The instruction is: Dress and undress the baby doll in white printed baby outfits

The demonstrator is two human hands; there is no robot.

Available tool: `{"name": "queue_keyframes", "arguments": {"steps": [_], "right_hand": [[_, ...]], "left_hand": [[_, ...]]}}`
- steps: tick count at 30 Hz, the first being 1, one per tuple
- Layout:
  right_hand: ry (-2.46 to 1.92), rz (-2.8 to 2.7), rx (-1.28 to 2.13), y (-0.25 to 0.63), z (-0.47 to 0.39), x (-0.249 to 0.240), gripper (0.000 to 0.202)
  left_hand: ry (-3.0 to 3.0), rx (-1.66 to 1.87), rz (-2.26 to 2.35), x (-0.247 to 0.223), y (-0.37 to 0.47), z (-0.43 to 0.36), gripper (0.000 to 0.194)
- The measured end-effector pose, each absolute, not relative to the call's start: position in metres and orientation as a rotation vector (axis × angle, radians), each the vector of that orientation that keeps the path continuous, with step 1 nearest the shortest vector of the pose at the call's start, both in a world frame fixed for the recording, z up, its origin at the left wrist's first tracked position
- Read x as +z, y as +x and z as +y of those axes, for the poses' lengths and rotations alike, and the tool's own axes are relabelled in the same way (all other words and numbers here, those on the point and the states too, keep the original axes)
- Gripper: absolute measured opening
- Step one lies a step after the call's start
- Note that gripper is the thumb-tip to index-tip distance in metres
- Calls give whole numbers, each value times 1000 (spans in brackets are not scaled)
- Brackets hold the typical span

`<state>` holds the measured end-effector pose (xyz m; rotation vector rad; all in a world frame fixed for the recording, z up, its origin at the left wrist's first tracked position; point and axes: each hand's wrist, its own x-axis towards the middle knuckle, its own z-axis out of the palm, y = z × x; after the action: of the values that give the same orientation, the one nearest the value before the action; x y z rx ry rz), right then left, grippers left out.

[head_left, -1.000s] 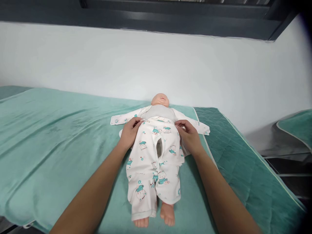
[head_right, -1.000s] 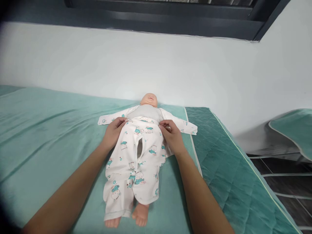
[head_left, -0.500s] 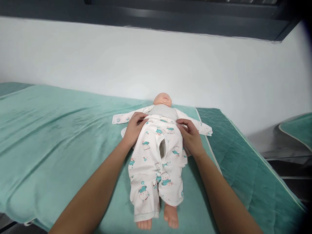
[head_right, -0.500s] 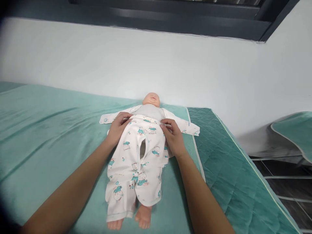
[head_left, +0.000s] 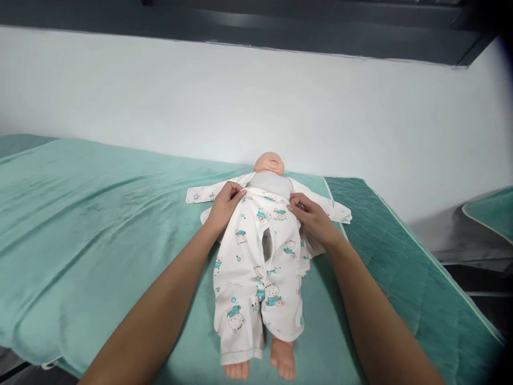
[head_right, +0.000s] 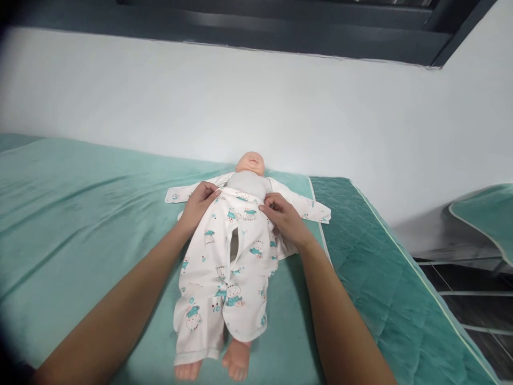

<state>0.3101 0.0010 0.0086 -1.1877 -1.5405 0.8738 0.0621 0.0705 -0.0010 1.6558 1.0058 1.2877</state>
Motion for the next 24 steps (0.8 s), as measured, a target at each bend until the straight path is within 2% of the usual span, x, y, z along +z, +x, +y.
{"name": "queue_keyframes", "arguments": {"steps": [4, 11, 18, 24], "right_hand": [[-1151, -1571, 776, 308, 2, 8, 23], [-1442, -1463, 498, 302, 22, 5, 28], [-1415, -1327, 660, 300, 44, -2, 31], [-1329, -1384, 505, 298, 33, -7, 24]], "left_hand": [[1700, 1241, 1097, 6, 64, 77, 18], [1770, 1120, 1188, 11, 72, 101, 17], [1820, 1171, 1253, 2, 76, 99, 12], [2159, 1329, 1087, -2, 71, 105, 7]]}}
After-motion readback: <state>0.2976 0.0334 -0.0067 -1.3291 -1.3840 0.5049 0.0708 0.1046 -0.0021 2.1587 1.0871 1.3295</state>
